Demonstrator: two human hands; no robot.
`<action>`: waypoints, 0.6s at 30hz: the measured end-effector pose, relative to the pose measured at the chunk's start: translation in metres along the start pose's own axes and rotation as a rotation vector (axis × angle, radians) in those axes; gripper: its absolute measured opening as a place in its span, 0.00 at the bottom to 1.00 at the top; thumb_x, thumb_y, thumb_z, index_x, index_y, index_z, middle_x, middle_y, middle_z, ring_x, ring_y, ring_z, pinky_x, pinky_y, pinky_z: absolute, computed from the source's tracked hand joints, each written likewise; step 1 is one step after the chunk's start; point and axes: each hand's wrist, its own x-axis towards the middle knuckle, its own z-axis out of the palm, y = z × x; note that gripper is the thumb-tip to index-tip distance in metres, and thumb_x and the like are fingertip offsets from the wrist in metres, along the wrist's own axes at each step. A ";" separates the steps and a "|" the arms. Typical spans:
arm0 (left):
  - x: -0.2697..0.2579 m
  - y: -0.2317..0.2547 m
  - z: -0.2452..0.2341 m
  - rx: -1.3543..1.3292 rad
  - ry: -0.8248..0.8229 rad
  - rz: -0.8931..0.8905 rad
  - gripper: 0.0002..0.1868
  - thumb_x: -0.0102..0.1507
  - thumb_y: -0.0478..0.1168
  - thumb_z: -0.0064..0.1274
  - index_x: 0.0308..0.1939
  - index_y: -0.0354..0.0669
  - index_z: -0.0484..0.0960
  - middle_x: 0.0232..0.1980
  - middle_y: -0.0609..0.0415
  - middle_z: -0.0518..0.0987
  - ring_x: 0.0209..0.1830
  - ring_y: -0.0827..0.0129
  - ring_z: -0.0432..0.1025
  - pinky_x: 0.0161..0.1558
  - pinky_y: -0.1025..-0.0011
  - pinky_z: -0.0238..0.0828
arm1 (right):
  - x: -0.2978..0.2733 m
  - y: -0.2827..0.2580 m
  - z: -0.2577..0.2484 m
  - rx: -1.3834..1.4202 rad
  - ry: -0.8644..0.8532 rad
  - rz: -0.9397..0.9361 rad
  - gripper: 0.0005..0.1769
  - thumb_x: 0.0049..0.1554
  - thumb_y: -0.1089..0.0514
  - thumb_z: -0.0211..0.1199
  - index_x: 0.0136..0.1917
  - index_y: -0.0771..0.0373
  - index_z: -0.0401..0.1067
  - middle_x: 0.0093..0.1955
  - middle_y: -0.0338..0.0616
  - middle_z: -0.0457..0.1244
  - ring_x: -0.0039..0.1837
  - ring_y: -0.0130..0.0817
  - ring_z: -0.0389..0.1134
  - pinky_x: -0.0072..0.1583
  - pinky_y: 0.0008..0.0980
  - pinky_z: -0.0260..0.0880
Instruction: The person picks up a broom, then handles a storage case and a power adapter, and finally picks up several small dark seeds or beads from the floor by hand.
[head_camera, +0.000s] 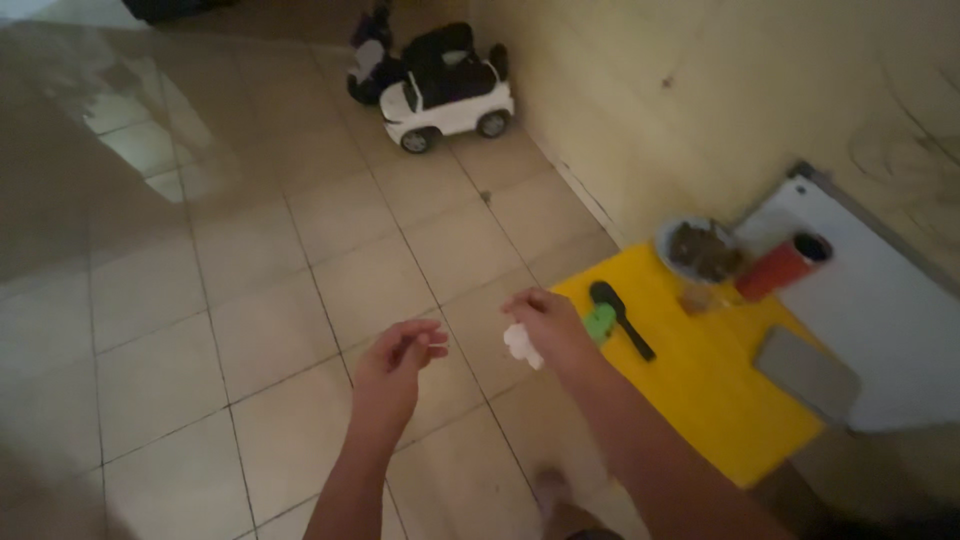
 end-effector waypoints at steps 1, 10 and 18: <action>0.011 0.002 -0.004 -0.003 0.009 0.005 0.11 0.68 0.35 0.48 0.51 0.36 0.82 0.45 0.49 0.85 0.44 0.64 0.81 0.51 0.68 0.78 | 0.014 -0.006 0.007 0.076 0.000 0.060 0.11 0.54 0.54 0.65 0.45 0.63 0.78 0.37 0.41 0.68 0.37 0.33 0.69 0.39 0.31 0.68; 0.140 -0.022 -0.013 0.000 0.122 -0.030 0.11 0.68 0.34 0.47 0.50 0.36 0.83 0.45 0.50 0.86 0.44 0.66 0.81 0.51 0.69 0.79 | 0.197 0.000 0.051 0.412 -0.235 0.317 0.17 0.54 0.58 0.54 0.54 0.64 0.76 0.49 0.50 0.66 0.50 0.44 0.70 0.50 0.39 0.76; 0.170 -0.018 -0.026 0.074 0.155 0.032 0.12 0.68 0.35 0.47 0.51 0.35 0.82 0.44 0.50 0.86 0.43 0.65 0.82 0.49 0.70 0.76 | 0.238 0.005 0.109 0.740 -0.492 0.386 0.23 0.45 0.70 0.51 0.56 0.69 0.69 0.50 0.53 0.64 0.54 0.49 0.67 0.58 0.42 0.72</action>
